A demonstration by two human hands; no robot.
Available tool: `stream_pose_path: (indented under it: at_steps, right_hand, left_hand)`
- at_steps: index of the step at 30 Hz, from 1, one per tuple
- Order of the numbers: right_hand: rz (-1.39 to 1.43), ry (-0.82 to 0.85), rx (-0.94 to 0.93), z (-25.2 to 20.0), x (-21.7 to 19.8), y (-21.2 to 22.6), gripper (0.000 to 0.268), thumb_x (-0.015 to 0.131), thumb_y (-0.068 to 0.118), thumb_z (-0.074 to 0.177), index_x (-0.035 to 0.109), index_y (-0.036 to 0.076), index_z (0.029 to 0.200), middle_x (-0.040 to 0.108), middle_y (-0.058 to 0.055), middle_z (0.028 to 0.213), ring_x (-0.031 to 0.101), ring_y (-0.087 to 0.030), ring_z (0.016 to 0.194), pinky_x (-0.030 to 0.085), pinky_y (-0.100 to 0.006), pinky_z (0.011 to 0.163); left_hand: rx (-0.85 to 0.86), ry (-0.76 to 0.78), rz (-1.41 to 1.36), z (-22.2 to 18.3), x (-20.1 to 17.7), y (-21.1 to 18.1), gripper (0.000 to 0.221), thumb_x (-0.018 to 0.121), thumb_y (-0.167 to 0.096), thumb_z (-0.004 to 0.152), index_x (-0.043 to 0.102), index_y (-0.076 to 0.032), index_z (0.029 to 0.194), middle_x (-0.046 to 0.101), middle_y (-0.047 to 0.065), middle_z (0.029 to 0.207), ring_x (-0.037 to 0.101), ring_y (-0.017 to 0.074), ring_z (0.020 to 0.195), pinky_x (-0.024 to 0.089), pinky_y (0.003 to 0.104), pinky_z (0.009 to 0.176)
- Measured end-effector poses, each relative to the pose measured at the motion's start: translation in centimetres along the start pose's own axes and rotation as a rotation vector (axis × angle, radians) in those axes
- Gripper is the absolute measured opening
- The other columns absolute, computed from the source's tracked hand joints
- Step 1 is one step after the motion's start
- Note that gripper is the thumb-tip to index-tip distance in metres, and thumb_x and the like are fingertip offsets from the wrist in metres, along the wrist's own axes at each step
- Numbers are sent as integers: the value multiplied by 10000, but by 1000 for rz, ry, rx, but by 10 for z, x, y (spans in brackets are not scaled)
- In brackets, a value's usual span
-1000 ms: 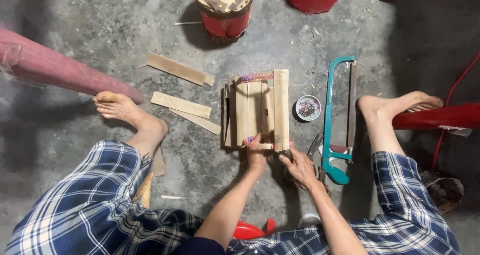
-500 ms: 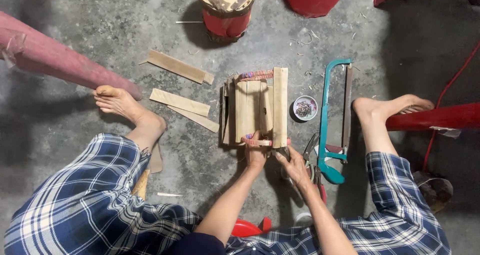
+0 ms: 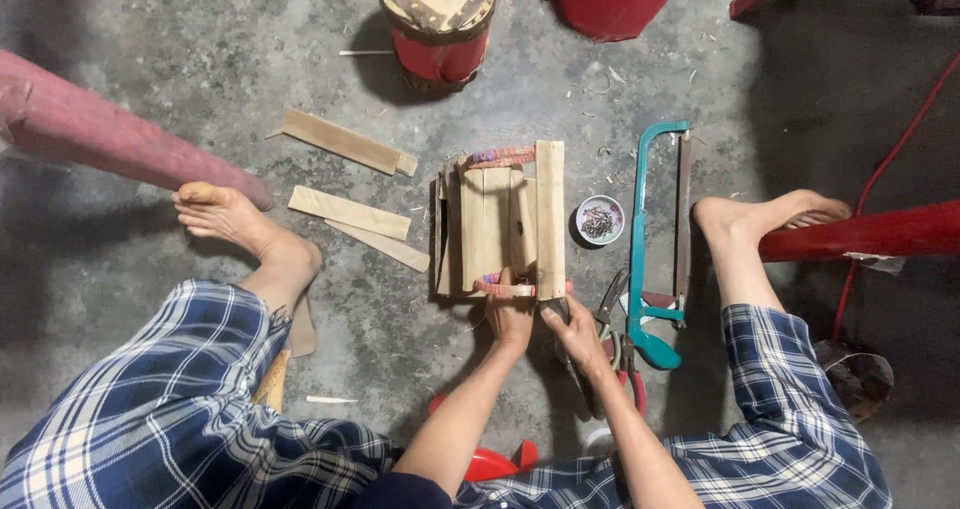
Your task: Assembling a wooden structure by removing nails with pliers and fitting slats together.
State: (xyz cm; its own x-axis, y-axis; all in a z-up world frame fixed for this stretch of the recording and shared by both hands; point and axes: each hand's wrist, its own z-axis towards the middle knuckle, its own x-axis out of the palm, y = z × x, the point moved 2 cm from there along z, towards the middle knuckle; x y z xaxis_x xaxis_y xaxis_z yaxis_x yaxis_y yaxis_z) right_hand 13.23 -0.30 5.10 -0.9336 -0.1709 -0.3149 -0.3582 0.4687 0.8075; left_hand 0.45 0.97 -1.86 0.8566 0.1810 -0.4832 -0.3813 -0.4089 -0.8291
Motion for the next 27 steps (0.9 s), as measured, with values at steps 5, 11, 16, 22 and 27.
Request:
stream_pose_path:
  at_steps: [5, 11, 16, 22, 27]
  right_hand:
    - [-22, -18, 0, 0, 0, -2, 238, 757, 214, 892, 736, 83, 1089, 690, -100, 915, 608, -221, 891, 495, -383, 816]
    - [-54, -20, -16, 4, 5, -5, 211, 772, 236, 884, 728, 87, 1028, 662, -84, 859, 596, -216, 836, 484, -370, 761]
    - [-80, -42, -20, 4, 5, -6, 226, 789, 265, 870, 722, 95, 1003, 648, -79, 825, 587, -201, 812, 479, -369, 734]
    - [-76, -23, -8, 2, 7, -1, 232, 763, 250, 883, 707, 68, 1016, 695, -133, 877, 629, -247, 863, 500, -407, 783]
    - [-144, -41, -13, -4, 1, 10, 238, 755, 241, 882, 706, 39, 999, 732, -190, 901, 680, -324, 880, 507, -460, 794]
  left_hand:
    - [1, -38, 29, -4, 0, -7, 232, 653, -98, 853, 591, -193, 1056, 742, 118, 838, 731, 413, 865, 571, 525, 831]
    - [12, -63, 53, -4, 1, -4, 251, 705, -136, 840, 563, -217, 1029, 732, 94, 826, 737, 401, 865, 571, 520, 838]
    - [14, -45, 85, -1, 14, 17, 258, 740, -186, 830, 565, -241, 1011, 716, 50, 814, 745, 365, 861, 582, 484, 848]
    - [94, -76, 68, 1, 17, 27, 299, 775, -155, 785, 568, -239, 983, 711, 40, 732, 743, 352, 787, 567, 464, 847]
    - [151, -15, 13, 5, 18, 41, 284, 774, -149, 765, 576, -211, 960, 710, 118, 764, 730, 405, 829, 556, 500, 810]
